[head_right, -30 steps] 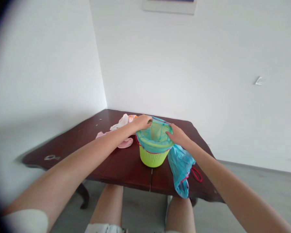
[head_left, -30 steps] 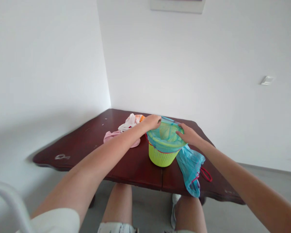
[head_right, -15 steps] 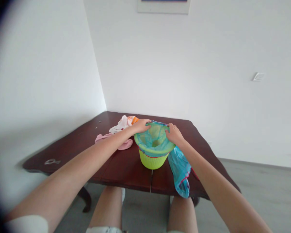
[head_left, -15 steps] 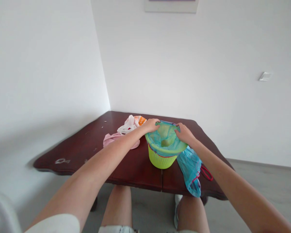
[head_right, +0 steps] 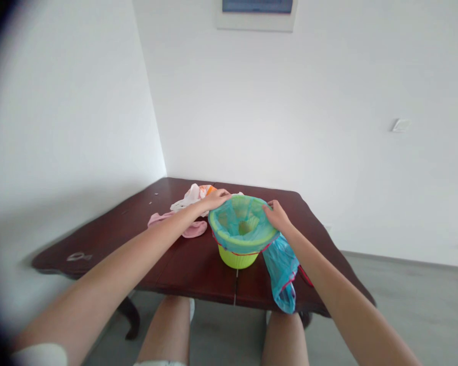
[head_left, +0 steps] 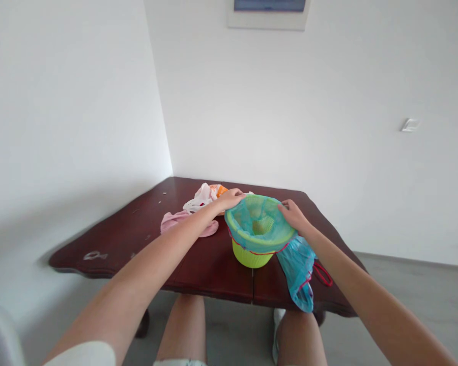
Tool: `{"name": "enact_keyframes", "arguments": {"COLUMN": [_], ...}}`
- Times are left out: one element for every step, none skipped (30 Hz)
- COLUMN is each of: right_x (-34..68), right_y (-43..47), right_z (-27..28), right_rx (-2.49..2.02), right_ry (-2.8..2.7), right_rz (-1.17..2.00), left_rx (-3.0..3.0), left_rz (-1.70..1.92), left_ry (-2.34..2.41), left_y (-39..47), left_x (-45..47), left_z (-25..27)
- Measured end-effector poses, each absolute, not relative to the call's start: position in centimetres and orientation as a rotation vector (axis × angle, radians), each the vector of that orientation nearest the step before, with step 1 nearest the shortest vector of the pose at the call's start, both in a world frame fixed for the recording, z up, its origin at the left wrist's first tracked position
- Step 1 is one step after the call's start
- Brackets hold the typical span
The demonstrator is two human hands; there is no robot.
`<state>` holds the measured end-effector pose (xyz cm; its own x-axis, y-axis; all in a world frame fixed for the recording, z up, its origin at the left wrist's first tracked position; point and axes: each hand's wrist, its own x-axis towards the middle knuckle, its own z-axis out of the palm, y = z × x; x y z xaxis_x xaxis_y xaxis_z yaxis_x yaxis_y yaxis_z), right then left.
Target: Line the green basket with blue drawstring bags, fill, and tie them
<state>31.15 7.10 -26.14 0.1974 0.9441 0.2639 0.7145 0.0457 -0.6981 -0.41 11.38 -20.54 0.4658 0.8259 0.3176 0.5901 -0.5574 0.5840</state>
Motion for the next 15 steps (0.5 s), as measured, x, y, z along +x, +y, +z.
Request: {"name": "enact_keyframes", "arguments": {"right_x": [31.3,31.4,31.6,31.9,32.1,32.3,32.4,32.5,32.5,32.5,32.5,32.6,32.7,33.0,33.3], "right_y": [6.2,5.0,3.5,1.8,0.1,-1.5,-2.9,-4.1,-4.9,-5.3,-5.5,-5.4,-5.1,-4.8,-4.5], "right_z": [-26.3,-26.5,-26.8,-27.1,-27.6,-28.3,-29.0,-29.8,-30.8,-31.8,-32.9,-33.9,-34.8,-35.5,-36.0], "right_rx": [-1.686,-1.639,-1.578,-1.510,-1.425,-1.353,-1.301,-1.266,-1.254,-1.255,-1.263,-1.276,-1.293,-1.312,-1.331], "right_ry": [-1.553,-1.546,-1.557,-1.586,-1.644,-1.714,-1.786,-1.845,-1.878,-1.883,-1.865,-1.832,-1.799,-1.774,-1.755], "right_rz": [0.350,0.306,0.253,0.195,0.123,0.064,0.030,0.024,0.056,0.115,0.194,0.283,0.371,0.446,0.495], "left_rx": [2.320,2.323,2.330,2.350,2.382,2.427,2.476,2.520,2.551,2.567,2.576,2.584,2.597,2.622,2.657], "left_rz": [0.831,0.832,0.836,0.840,0.835,0.817,0.783,0.745,0.706,0.676,0.664,0.669,0.681,0.689,0.699], "left_ry": [1.180,1.170,1.149,1.113,1.065,1.004,0.941,0.883,0.841,0.821,0.818,0.827,0.844,0.863,0.892], "left_y": [11.3,11.1,10.7,10.2,9.5,8.8,8.0,7.3,6.7,6.2,5.9,5.8,5.9,5.9,6.1], "left_x": [-1.0,-1.6,-2.5,-3.4,-4.3,-5.3,-6.1,-6.8,-7.4,-7.8,-8.1,-8.3,-8.4,-8.5,-8.5], "left_z": [-20.8,-21.2,-21.8,-22.5,-23.2,-24.0,-24.8,-25.6,-26.2,-26.7,-27.1,-27.4,-27.5,-27.4,-27.2]}}
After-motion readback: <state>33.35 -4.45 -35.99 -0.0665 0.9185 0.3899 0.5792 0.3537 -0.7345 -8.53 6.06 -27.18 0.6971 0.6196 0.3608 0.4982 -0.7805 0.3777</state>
